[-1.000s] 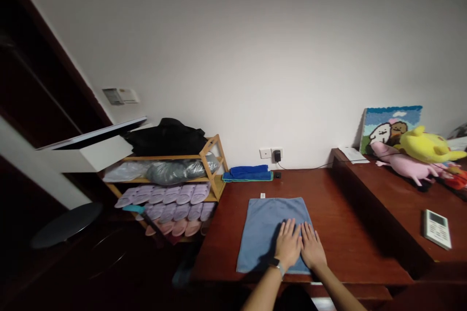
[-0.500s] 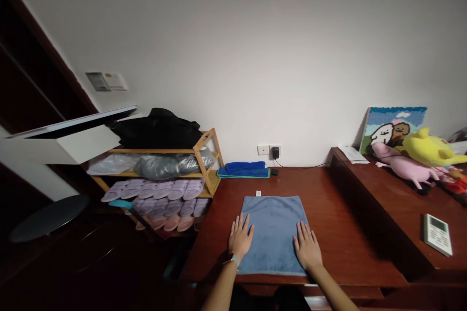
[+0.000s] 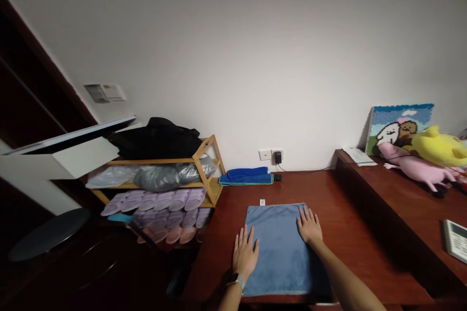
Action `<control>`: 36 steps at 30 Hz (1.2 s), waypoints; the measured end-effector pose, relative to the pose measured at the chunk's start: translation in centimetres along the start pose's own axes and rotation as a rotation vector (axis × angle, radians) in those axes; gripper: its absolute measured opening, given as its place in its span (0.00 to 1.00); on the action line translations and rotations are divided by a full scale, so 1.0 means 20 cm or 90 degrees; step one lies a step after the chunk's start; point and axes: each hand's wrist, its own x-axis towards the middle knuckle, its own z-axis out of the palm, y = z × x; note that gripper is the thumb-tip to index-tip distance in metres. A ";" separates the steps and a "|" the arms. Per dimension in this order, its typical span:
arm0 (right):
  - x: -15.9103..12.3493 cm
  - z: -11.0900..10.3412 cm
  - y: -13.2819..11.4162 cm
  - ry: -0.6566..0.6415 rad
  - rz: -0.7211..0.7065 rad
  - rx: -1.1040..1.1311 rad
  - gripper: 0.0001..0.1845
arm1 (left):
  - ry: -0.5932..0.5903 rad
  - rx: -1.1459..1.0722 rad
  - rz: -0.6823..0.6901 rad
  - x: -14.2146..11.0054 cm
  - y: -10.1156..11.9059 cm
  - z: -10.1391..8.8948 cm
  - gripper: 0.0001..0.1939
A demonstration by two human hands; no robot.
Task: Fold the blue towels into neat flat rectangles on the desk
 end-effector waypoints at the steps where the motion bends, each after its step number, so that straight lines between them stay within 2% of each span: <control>1: 0.00 0.02 0.00 0.009 0.004 0.000 0.35 | 0.000 0.005 0.005 0.00 0.00 -0.02 0.29; 3: 0.00 0.05 0.01 0.023 -0.003 0.003 0.36 | 0.021 0.013 0.012 0.03 0.02 -0.07 0.26; 5: 0.00 0.05 0.02 0.031 -0.013 0.008 0.36 | 0.057 0.006 0.024 0.10 0.10 -0.12 0.24; 8: -0.01 0.03 0.02 0.031 -0.018 0.012 0.36 | 0.079 -0.055 0.085 0.23 0.31 -0.14 0.25; 12: -0.01 0.03 0.02 0.029 -0.023 0.017 0.36 | 0.039 -0.156 0.188 0.40 0.65 -0.04 0.26; 14: 0.00 0.04 0.02 0.034 -0.027 0.018 0.36 | 0.016 -0.181 0.188 0.46 0.72 0.04 0.27; 15: 0.00 0.04 0.02 0.037 -0.029 0.019 0.36 | 0.004 -0.185 0.180 0.48 0.72 0.07 0.27; 17: 0.00 0.05 0.02 0.040 -0.029 0.021 0.36 | -0.015 -0.172 0.163 0.52 0.63 0.12 0.27; 23: 0.00 0.04 0.02 0.035 -0.020 0.017 0.36 | -0.020 -0.056 0.043 0.56 0.09 0.12 0.28; 26: 0.00 0.04 0.01 0.037 -0.013 0.009 0.36 | -0.009 -0.029 0.007 0.55 -0.08 0.11 0.28; 28: 0.00 0.02 0.00 0.035 -0.012 0.001 0.36 | -0.006 -0.024 0.004 0.54 -0.11 0.11 0.29; 33: 0.04 -0.06 -0.02 0.065 -0.050 -0.022 0.35 | 0.012 -0.025 -0.002 0.54 -0.08 0.12 0.28; 36: 0.06 -0.07 -0.01 0.035 -0.055 0.000 0.35 | 0.012 -0.031 -0.005 0.54 -0.07 0.13 0.28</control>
